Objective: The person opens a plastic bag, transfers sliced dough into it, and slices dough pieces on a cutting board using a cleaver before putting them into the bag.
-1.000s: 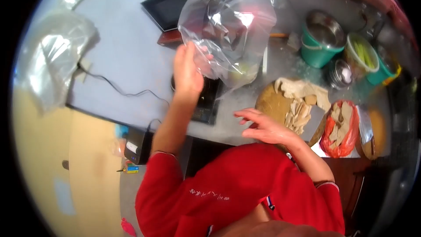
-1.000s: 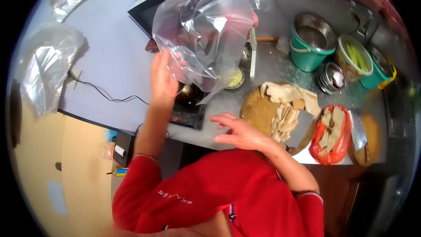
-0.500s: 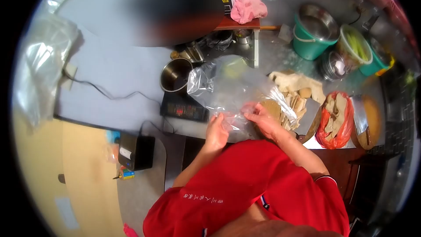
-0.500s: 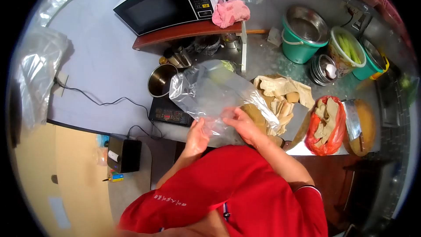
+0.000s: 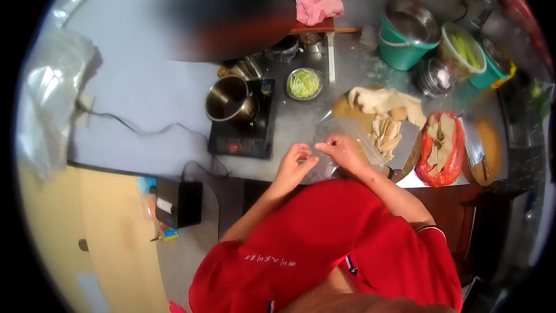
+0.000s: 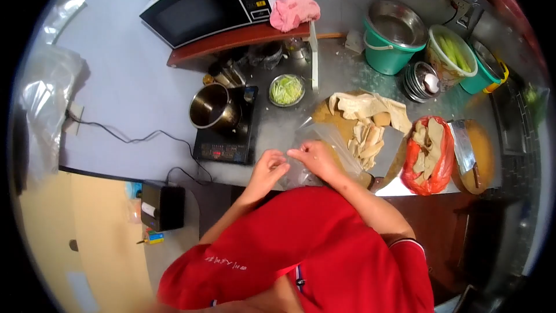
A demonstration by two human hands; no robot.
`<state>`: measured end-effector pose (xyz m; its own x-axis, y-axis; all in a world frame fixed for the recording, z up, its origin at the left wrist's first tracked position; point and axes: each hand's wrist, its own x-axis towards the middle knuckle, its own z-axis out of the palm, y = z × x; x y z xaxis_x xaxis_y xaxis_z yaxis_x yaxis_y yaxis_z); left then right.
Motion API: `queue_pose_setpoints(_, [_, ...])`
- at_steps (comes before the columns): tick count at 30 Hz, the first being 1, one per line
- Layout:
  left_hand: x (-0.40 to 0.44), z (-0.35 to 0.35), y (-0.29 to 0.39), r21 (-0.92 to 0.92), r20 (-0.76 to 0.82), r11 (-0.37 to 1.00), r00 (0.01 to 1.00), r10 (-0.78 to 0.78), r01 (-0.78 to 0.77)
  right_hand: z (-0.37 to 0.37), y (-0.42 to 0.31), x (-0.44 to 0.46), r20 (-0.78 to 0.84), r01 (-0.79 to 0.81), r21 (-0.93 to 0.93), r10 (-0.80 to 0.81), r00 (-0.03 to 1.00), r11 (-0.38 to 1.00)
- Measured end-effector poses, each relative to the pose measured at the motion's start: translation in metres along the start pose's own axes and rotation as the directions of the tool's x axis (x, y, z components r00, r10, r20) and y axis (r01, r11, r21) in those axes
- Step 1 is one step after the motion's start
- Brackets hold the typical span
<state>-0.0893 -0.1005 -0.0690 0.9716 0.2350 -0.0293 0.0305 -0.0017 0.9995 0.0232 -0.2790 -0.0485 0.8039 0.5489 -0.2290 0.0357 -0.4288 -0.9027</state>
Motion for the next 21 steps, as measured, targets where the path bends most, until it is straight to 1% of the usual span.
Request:
queue_pose_setpoints(3, [0.007, 0.008, -0.016, -0.156, 0.254, 0.969, 0.956, -0.145, 0.189, 0.015, 0.011, 0.003, 0.062, 0.000, 0.232, -0.014, 0.998, 0.973])
queue_pose_setpoints(6, [0.007, -0.007, -0.036, -0.167, 0.182, 0.945, 0.951, -0.251, 0.282, 0.017, 0.017, 0.002, 0.055, -0.035, 0.310, 0.019, 0.998, 0.950])
queue_pose_setpoints(7, [0.008, -0.007, -0.028, -0.359, 0.018, 0.891, 0.956, -0.292, 0.279, 0.014, 0.026, 0.004, 0.042, -0.021, 0.314, 0.009, 0.999, 0.949])
queue_pose_setpoints(8, [0.012, -0.018, -0.018, -0.468, -0.038, 0.847, 0.952, -0.305, 0.253, 0.008, 0.035, 0.004, 0.024, -0.044, 0.316, 0.038, 0.999, 0.948])
queue_pose_setpoints(9, [0.017, -0.046, -0.039, -0.616, 0.005, 0.759, 0.964, -0.264, 0.211, -0.001, 0.044, 0.006, -0.036, 0.014, 0.132, -0.009, 0.999, 0.991])
queue_pose_setpoints(10, [0.024, -0.053, -0.032, -0.762, -0.071, 0.635, 0.958, -0.279, 0.128, -0.007, 0.054, 0.008, -0.078, 0.065, -0.061, -0.070, 0.995, 0.996])
queue_pose_setpoints(11, [0.025, -0.068, -0.042, -0.795, -0.104, 0.601, 0.960, -0.260, 0.076, -0.010, 0.057, 0.004, -0.179, -0.022, -0.104, 0.003, 0.984, 0.994])
queue_pose_setpoints(12, [0.023, -0.073, -0.003, -0.808, -0.067, 0.567, 0.931, -0.359, 0.161, -0.014, 0.060, 0.003, -0.281, -0.106, -0.139, 0.064, 0.958, 0.985])
queue_pose_setpoints(13, [0.032, -0.092, -0.007, -0.827, -0.135, 0.550, 0.911, -0.390, 0.113, -0.019, 0.089, 0.010, -0.324, -0.134, -0.086, 0.100, 0.941, 0.987])
queue_pose_setpoints(14, [0.038, -0.107, -0.011, -0.842, -0.199, 0.537, 0.888, -0.415, 0.062, -0.024, 0.117, 0.014, -0.377, -0.109, 0.024, 0.110, 0.920, 0.994])
queue_pose_setpoints(16, [0.034, -0.116, -0.007, -0.703, -0.295, 0.710, 0.923, -0.248, -0.034, -0.037, 0.103, 0.003, -0.284, -0.099, 0.020, 0.100, 0.954, 0.995])
queue_pose_setpoints(17, [0.029, -0.119, -0.005, -0.620, -0.330, 0.781, 0.930, -0.164, -0.082, -0.037, 0.089, -0.001, -0.196, -0.089, 0.062, 0.099, 0.976, 0.994])
queue_pose_setpoints(19, [0.021, -0.104, 0.005, -0.561, -0.257, 0.826, 0.958, -0.124, -0.044, -0.025, 0.042, -0.007, -0.033, -0.079, 0.155, 0.085, 0.996, 0.985])
queue_pose_setpoints(21, [0.016, -0.079, 0.012, -0.488, -0.196, 0.873, 0.975, -0.107, -0.002, -0.009, 0.022, 0.000, 0.058, -0.020, 0.260, 0.005, 0.998, 0.965])
